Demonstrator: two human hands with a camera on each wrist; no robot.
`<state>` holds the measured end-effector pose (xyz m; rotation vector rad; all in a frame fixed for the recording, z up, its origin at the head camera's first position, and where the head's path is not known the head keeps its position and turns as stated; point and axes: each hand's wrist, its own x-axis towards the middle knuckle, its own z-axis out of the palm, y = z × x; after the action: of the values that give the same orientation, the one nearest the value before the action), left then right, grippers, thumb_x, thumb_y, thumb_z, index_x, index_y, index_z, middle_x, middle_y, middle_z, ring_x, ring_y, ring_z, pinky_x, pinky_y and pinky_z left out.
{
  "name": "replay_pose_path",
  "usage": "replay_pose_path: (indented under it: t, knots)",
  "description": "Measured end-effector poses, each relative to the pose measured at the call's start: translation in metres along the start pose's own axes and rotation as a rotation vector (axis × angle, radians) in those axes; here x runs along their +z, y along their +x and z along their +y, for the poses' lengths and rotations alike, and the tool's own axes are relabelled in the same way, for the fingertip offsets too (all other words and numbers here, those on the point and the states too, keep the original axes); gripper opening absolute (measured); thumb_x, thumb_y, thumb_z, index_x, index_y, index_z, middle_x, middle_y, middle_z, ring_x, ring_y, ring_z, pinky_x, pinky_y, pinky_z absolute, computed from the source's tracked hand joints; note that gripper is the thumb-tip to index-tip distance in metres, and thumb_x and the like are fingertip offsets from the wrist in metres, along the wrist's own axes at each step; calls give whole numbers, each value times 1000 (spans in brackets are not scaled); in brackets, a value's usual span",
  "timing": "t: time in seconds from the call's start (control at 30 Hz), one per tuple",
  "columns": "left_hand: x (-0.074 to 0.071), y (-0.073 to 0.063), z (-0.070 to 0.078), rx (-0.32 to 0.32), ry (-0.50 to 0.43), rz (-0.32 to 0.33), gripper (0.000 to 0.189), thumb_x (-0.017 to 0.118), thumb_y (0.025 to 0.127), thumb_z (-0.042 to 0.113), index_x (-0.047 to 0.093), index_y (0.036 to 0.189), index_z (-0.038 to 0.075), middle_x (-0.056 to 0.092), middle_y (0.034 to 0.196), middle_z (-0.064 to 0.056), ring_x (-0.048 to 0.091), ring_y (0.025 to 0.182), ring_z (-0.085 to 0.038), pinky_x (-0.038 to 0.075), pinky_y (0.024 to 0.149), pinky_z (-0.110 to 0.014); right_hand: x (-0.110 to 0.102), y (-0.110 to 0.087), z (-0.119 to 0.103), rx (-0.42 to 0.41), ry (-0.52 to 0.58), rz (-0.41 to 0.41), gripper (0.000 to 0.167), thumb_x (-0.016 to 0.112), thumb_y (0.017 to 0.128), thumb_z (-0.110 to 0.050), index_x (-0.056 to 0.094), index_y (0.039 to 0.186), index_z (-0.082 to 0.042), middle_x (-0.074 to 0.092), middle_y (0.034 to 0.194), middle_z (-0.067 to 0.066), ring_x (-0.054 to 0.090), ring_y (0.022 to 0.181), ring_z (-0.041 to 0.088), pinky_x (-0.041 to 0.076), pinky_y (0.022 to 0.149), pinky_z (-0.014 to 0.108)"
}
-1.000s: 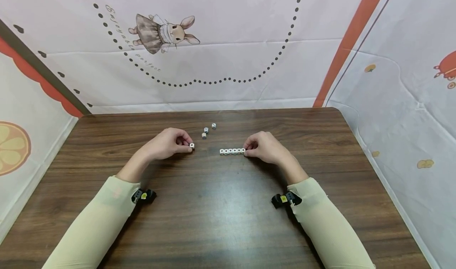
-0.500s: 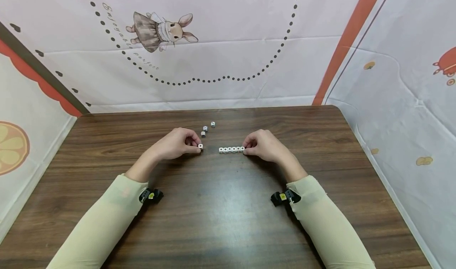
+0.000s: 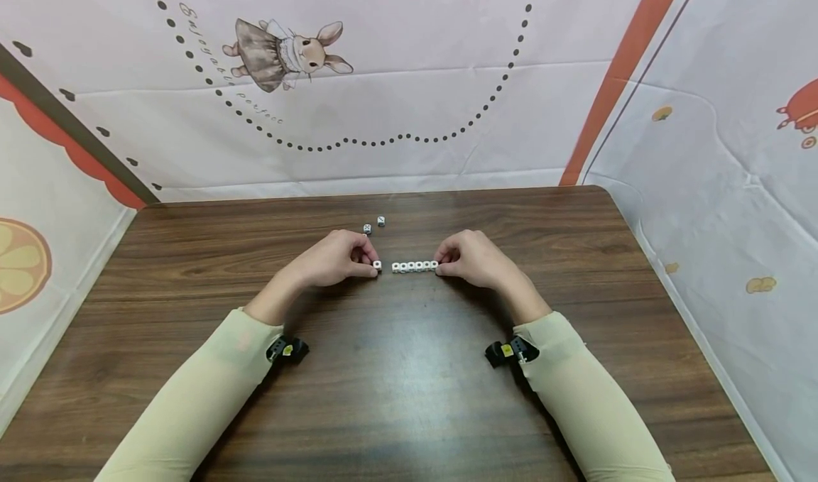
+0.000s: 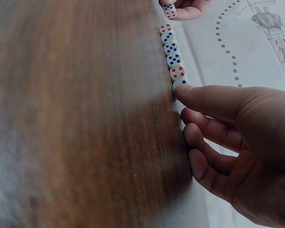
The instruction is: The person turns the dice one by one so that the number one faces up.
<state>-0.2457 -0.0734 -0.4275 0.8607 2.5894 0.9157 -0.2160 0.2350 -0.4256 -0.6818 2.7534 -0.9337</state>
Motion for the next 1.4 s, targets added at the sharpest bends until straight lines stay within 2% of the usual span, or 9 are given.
replay_pose_path:
  t: [0.47,0.93,1.07,1.27,1.4]
  knots:
    - [10,11,11,1,29,-24,16,88,89,18,75,94,10,68,84,4,62,82,-12,50,80,-31,0,1,2,-14,-8,5,8,86,91,-15,80,97,-13,73,86,-6,66,80,13,53,76,37]
    - [11,14,14,-29,56,-50,17,88,89,17,75,97,10,68,85,4,62,82,-12,50,83,-32,1,1,4,-13,-4,8,9,87,90,-15,80,95,-13,72,84,-7,66,80,13,52,76,37]
    - [11,14,13,-21,46,-59,20,89,89,17,75,101,9,67,86,4,61,82,-12,50,85,-32,1,1,4,-9,3,9,9,87,90,-15,80,96,-12,72,84,-7,66,80,13,53,76,37]
    - [3,9,7,-7,16,-13,24,92,86,17,76,102,9,66,87,3,61,83,-13,49,85,-33,0,0,3,-12,11,7,9,86,91,-14,80,97,-11,73,85,-7,66,80,13,53,77,37]
    - [-6,5,0,-26,-11,18,28,91,86,17,75,107,7,66,89,1,61,85,-15,49,84,-34,0,0,2,-12,13,7,9,87,91,-14,80,96,-12,73,84,-7,66,80,13,53,77,37]
